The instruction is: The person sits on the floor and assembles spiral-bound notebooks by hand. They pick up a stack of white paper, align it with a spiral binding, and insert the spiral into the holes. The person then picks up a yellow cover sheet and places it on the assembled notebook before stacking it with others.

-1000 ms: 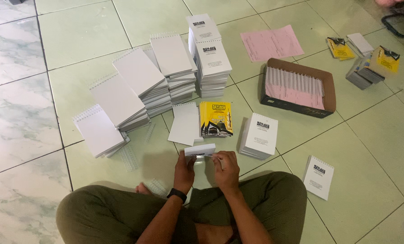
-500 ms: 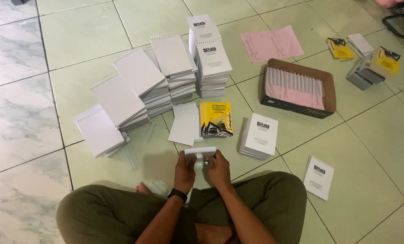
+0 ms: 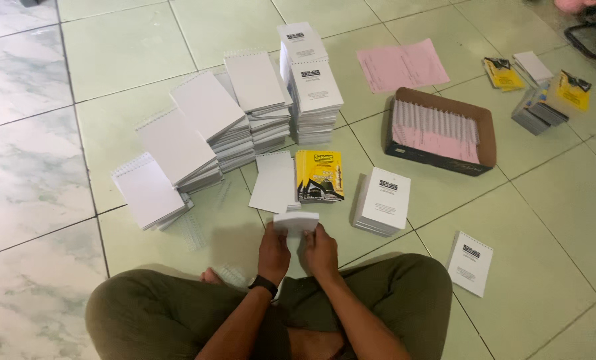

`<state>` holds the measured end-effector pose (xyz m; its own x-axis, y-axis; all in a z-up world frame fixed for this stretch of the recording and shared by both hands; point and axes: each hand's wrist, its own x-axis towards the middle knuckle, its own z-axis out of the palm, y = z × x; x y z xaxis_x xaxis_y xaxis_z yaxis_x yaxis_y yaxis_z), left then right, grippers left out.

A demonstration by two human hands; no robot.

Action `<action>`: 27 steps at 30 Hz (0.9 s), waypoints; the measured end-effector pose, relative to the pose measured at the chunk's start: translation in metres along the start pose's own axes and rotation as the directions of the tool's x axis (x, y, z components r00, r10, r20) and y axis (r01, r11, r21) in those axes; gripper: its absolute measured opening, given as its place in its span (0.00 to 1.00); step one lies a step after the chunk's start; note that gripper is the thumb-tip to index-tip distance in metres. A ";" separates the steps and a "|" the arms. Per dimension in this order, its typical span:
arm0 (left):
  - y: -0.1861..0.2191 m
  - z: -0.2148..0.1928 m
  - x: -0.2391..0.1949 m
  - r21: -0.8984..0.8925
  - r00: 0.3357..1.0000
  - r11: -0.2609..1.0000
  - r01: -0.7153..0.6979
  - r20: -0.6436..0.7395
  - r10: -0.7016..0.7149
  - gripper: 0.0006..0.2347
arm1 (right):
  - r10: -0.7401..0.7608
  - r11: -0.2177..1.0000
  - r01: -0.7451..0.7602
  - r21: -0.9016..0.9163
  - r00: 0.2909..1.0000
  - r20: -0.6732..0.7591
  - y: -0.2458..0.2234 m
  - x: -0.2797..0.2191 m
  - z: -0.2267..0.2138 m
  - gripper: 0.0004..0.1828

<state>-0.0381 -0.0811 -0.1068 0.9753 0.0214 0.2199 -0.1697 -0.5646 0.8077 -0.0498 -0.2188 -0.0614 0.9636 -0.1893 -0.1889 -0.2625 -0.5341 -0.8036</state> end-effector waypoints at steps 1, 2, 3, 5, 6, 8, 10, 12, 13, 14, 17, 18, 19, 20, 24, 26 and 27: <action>-0.009 -0.001 0.003 0.082 0.997 0.996 0.037 0.060 -0.042 0.12 | -0.013 1.000 0.013 0.015 1.000 -0.026 0.004 0.002 0.000 0.17; -0.019 -0.003 0.007 0.166 0.990 0.984 0.070 0.110 -0.089 0.05 | -0.030 0.999 0.032 0.029 0.998 -0.049 0.006 0.006 0.001 0.16; 0.007 -0.027 0.010 0.170 0.991 0.983 0.075 0.097 -0.092 0.05 | -0.041 0.999 0.042 0.031 0.998 -0.040 -0.001 0.003 -0.007 0.16; 0.058 -0.075 0.014 -0.182 0.977 0.970 0.163 0.169 -0.132 0.04 | -0.022 0.991 0.025 0.135 0.999 -0.028 -0.014 -0.004 -0.021 0.15; 0.064 -0.085 0.015 -0.178 0.977 0.969 0.168 0.163 -0.140 0.04 | -0.024 0.990 0.027 0.135 1.000 -0.019 -0.020 -0.007 -0.022 0.15; 0.075 -0.106 0.017 -0.335 0.960 0.917 0.214 0.247 -0.134 0.09 | -0.082 0.988 0.081 0.129 0.997 0.002 -0.031 -0.013 -0.024 0.14; 0.069 -0.119 0.015 -0.347 0.958 0.910 0.227 0.250 -0.144 0.12 | -0.109 0.984 0.105 0.143 0.994 0.021 -0.046 -0.017 -0.022 0.13; 0.060 -0.131 0.015 -0.358 0.955 0.902 0.241 0.252 -0.155 0.16 | -0.134 0.979 0.126 0.157 0.990 0.041 -0.067 -0.023 -0.018 0.12; 0.055 -0.136 0.017 -0.344 0.952 0.905 0.251 0.256 -0.167 0.14 | -0.157 0.978 0.150 0.145 0.987 0.038 -0.080 -0.026 -0.017 0.12; 0.050 -0.140 0.019 -0.332 0.948 0.906 0.261 0.262 -0.178 0.12 | -0.177 0.976 0.172 0.131 0.984 0.033 -0.093 -0.028 -0.016 0.12; 0.067 -0.176 0.033 -0.266 0.955 0.930 0.252 0.226 -0.194 0.13 | -0.193 0.976 0.188 0.113 0.981 0.037 -0.110 -0.025 0.000 0.16; 0.059 -0.184 0.036 -0.270 0.952 0.926 0.263 0.229 -0.203 0.13 | -0.186 0.978 0.181 0.107 0.982 0.044 -0.114 -0.023 0.005 0.16; 0.050 -0.191 0.039 -0.236 0.977 0.956 0.175 0.159 -0.140 0.15 | -0.212 0.971 0.202 0.128 0.974 0.073 -0.118 -0.020 0.009 0.17; 0.042 -0.198 0.043 -0.196 0.993 0.977 0.086 0.091 -0.070 0.17 | -0.239 0.963 0.223 0.149 0.966 0.100 -0.122 -0.016 0.014 0.19; 0.027 -0.210 0.055 -0.275 0.987 0.950 0.149 -0.013 -0.159 0.23 | -0.186 0.956 0.146 0.256 0.972 0.141 -0.134 -0.027 0.049 0.18; 0.002 -0.210 0.055 -0.244 0.956 0.935 0.257 -0.074 -0.283 0.12 | -0.057 0.998 0.059 0.007 0.921 0.385 -0.109 -0.030 0.080 0.13; 0.000 -0.210 0.056 -0.247 0.956 0.934 0.260 -0.071 -0.285 0.12 | -0.053 0.998 0.057 0.003 0.921 0.385 -0.107 -0.034 0.087 0.13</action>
<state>-0.0136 0.0932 0.0201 0.9706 0.2399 0.0191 0.0600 -0.3180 0.9462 -0.0505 -0.0832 -0.0185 0.9215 0.1716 -0.3485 -0.2073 -0.5416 -0.8147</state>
